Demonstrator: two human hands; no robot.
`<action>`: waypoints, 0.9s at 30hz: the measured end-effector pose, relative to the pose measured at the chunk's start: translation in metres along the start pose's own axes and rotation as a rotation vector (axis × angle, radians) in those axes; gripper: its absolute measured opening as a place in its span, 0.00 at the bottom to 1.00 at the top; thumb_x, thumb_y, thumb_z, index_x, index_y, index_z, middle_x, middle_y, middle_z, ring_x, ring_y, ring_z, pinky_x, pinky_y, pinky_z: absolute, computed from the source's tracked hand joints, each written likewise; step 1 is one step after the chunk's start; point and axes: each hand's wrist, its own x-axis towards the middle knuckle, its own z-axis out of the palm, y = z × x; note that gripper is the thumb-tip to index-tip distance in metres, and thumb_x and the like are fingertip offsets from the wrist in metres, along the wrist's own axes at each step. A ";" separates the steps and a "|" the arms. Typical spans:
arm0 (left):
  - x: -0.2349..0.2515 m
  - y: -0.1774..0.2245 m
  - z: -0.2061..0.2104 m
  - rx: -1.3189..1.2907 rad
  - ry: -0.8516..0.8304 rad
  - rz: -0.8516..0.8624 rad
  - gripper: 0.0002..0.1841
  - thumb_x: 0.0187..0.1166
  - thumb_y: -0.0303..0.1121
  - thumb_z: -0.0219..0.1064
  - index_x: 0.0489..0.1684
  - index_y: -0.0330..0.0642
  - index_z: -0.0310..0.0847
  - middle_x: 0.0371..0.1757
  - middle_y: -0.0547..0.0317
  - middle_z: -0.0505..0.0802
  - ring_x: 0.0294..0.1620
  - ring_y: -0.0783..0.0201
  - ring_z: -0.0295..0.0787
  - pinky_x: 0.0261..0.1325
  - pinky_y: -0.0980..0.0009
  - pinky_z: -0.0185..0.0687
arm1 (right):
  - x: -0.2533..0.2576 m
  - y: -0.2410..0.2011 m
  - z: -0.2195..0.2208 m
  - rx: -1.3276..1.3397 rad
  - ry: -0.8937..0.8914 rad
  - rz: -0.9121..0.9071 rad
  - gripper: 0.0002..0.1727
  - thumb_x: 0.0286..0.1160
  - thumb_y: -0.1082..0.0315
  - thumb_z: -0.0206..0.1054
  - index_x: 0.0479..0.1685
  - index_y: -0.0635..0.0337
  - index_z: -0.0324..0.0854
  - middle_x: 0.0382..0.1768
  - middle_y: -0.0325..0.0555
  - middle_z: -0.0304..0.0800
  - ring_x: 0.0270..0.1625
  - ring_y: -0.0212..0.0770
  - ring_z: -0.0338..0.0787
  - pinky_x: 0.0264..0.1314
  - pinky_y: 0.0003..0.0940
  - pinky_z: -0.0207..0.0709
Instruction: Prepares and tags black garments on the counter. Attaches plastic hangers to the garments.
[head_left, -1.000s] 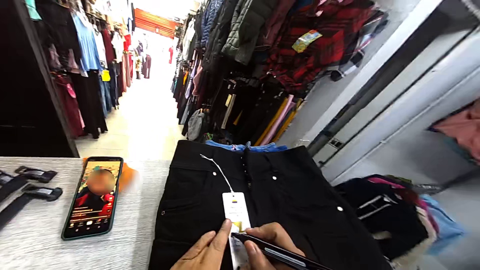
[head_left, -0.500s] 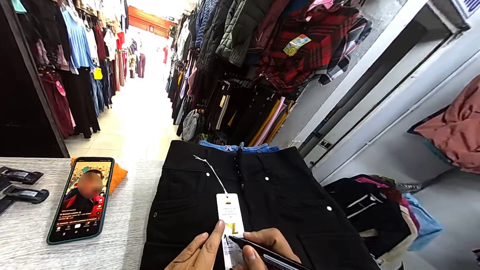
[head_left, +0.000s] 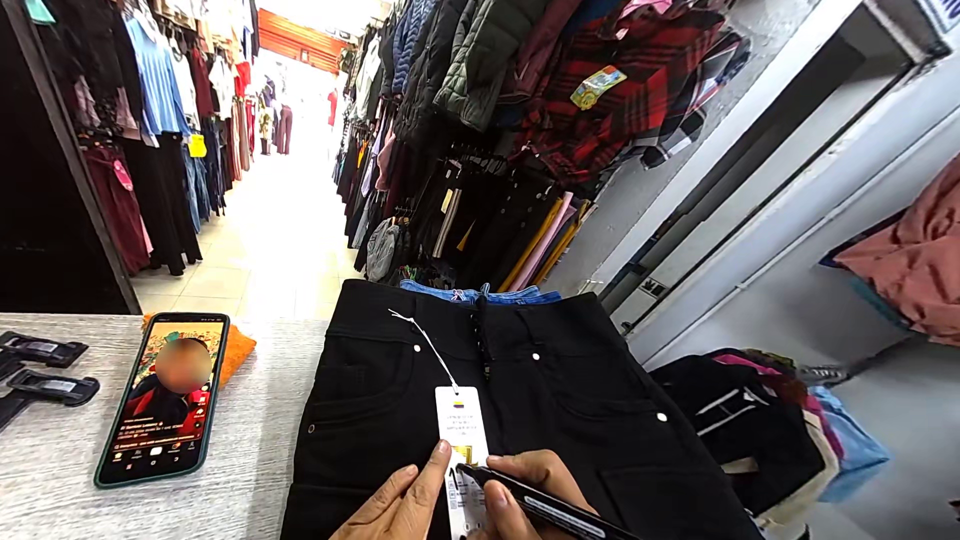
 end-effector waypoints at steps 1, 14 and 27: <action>0.000 0.000 0.000 0.001 0.001 0.000 0.22 0.76 0.33 0.72 0.71 0.51 0.87 0.76 0.19 0.77 0.81 0.36 0.75 0.84 0.60 0.65 | 0.000 0.000 0.000 -0.009 0.002 0.002 0.06 0.77 0.63 0.71 0.46 0.49 0.81 0.26 0.28 0.89 0.20 0.18 0.83 0.22 0.14 0.80; 0.000 0.001 0.000 -0.013 -0.006 -0.019 0.22 0.78 0.31 0.70 0.72 0.48 0.86 0.76 0.19 0.77 0.80 0.35 0.76 0.84 0.58 0.65 | -0.003 -0.003 -0.004 -0.075 -0.017 0.002 0.09 0.75 0.58 0.72 0.40 0.49 0.79 0.24 0.27 0.87 0.21 0.16 0.84 0.23 0.13 0.79; 0.000 0.001 -0.001 -0.014 -0.006 -0.014 0.20 0.78 0.32 0.69 0.70 0.49 0.87 0.76 0.19 0.78 0.80 0.36 0.76 0.84 0.58 0.65 | -0.006 -0.006 -0.001 -0.035 0.065 0.062 0.05 0.73 0.64 0.71 0.38 0.50 0.79 0.20 0.27 0.87 0.16 0.20 0.84 0.17 0.18 0.81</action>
